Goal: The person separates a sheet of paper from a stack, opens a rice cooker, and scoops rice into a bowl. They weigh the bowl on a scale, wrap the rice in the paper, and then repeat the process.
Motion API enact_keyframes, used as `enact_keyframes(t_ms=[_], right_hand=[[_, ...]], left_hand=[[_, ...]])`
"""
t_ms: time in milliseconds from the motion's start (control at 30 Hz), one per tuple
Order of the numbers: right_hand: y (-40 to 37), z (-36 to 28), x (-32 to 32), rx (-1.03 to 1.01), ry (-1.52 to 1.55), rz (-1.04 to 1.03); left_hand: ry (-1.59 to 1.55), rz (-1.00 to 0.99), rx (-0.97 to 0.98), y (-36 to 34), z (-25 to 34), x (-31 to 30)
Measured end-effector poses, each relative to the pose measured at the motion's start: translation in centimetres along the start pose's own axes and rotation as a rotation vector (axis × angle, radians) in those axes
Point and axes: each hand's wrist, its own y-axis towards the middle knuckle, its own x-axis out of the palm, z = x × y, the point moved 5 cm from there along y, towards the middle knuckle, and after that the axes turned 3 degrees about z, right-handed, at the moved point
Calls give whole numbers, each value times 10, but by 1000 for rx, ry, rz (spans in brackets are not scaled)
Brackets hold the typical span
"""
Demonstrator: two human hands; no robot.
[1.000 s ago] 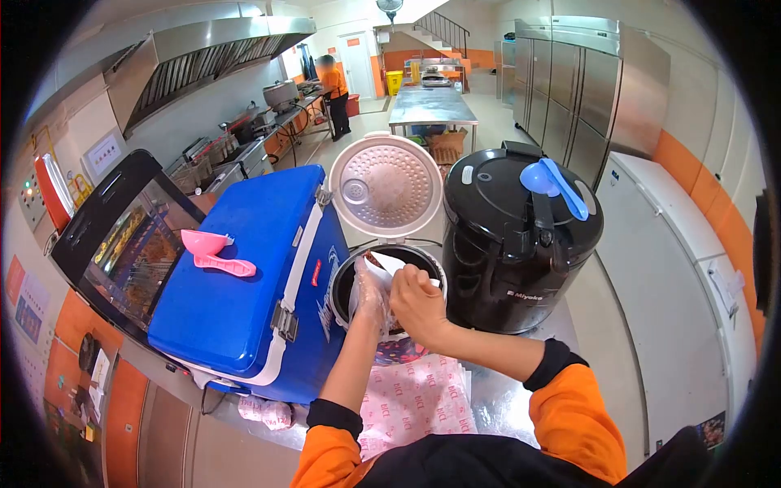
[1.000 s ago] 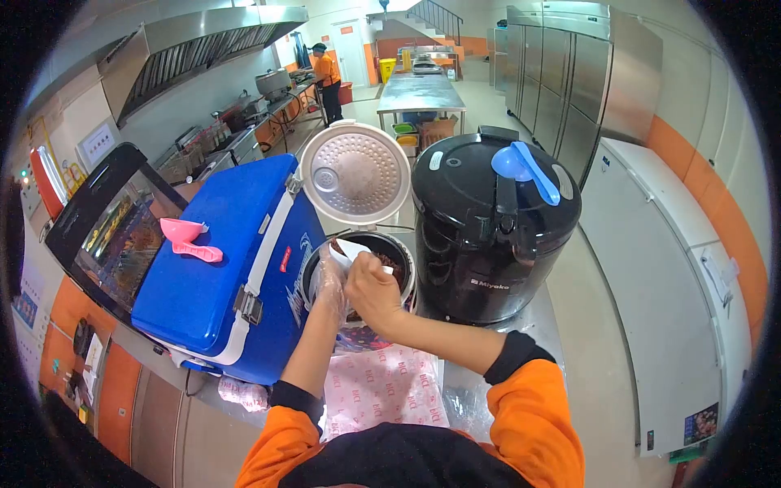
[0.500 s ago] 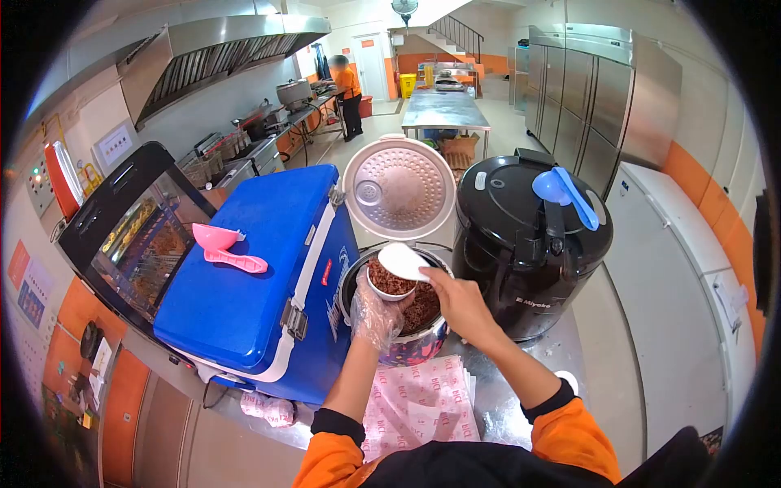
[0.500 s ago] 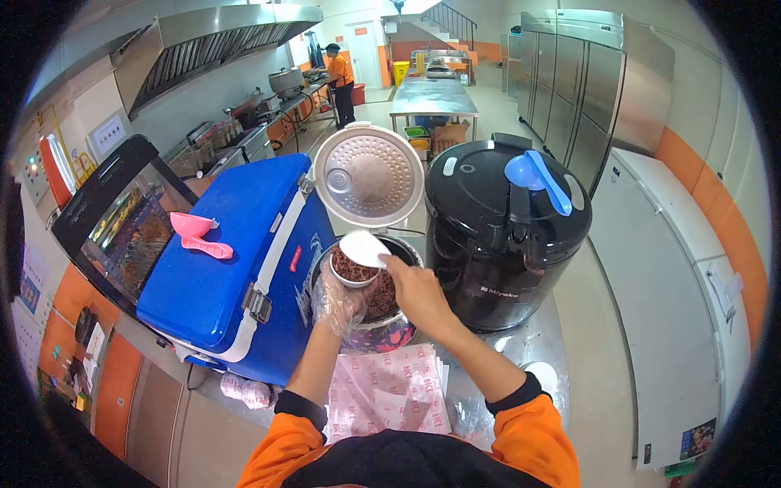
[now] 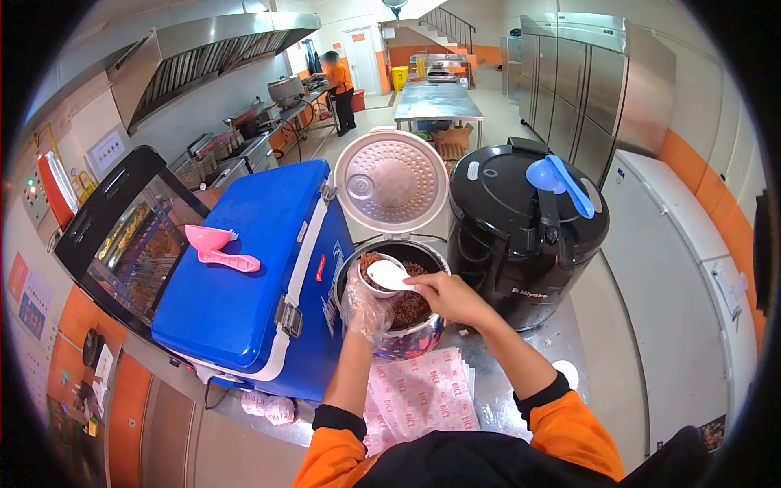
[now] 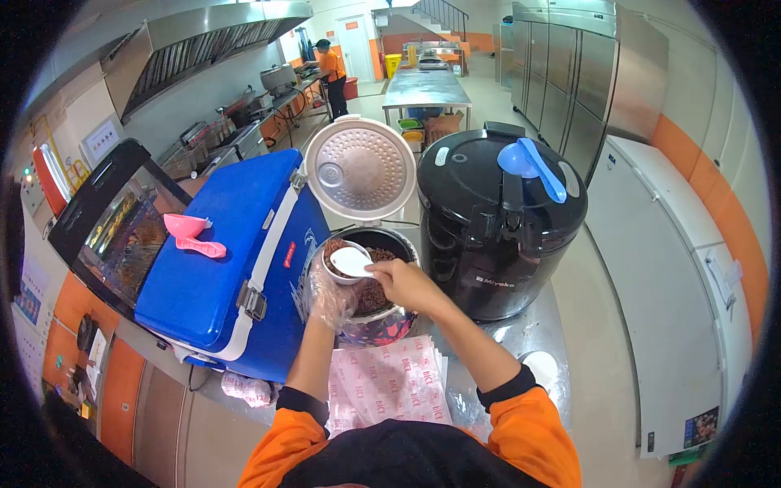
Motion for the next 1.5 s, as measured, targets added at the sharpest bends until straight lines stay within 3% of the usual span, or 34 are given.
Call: enact_keyframes(t_ms=[33, 67, 133, 167, 200, 300, 367, 467, 500, 600, 700, 867, 933, 1033, 1067, 1133, 1200, 1267, 1333, 1400, 1467, 1500], right_hand=[[1, -3, -4, 42, -10, -10], [7, 3, -9, -188, -46, 103], [17, 11, -21, -411, -125, 324], [25, 15, -25, -375, -134, 312], [19, -12, -38, -115, -83, 136], [42, -15, -35, -108, -63, 55], [53, -14, -30, 18, -21, -14], [45, -21, -22, -42, -62, -24], [43, -17, -16, -236, -96, 63], [21, -5, 16, -373, -173, 198], [24, 10, 25, -368, -147, 173], [28, -11, -27, -41, -56, -189], [26, -13, -40, -27, -60, -50], [37, -8, -25, -417, -105, 242], [36, -4, -13, -286, -152, 117], [25, -7, 13, -273, -308, 128], [10, -15, 13, -118, -350, 102], [21, 0, 8, -377, -153, 169], [11, -3, -11, -365, 4, 230], [-11, -11, -29, -169, 40, 161], [-22, -2, -21, -205, 60, 169], [-26, -2, -14, -334, 80, 208]], left_hand=[[-6, 14, -65, -1, 1, -1], [-11, 25, -128, -1, 4, -1], [6, -12, -132, -3, 11, -1], [30, 3, -147, -3, 11, -2], [55, 19, -163, -2, 11, -3], [128, -53, -163, 0, 7, -4], [176, -84, -150, 4, 5, -4], [153, -94, -141, 10, 6, -7], [130, -82, -156, 10, 8, -5], [73, -55, -173, 21, 9, -11], [164, 8, -75, 12, 10, -7], [179, -31, -137, 6, 7, -9], [188, -27, -91, 10, 9, -9], [209, -17, -30, 15, 5, -9], [212, -29, -17, 16, 4, -9], [122, -75, -116, 14, 7, -5], [122, -74, -115, 8, 10, -3], [102, -22, -119, 2, 11, -8], [30, -111, -161, 7, 18, -10], [1, -151, -167, 12, 23, -18], [-32, -166, -172, 12, 26, -21], [-52, -143, -148, 11, 26, -20]])
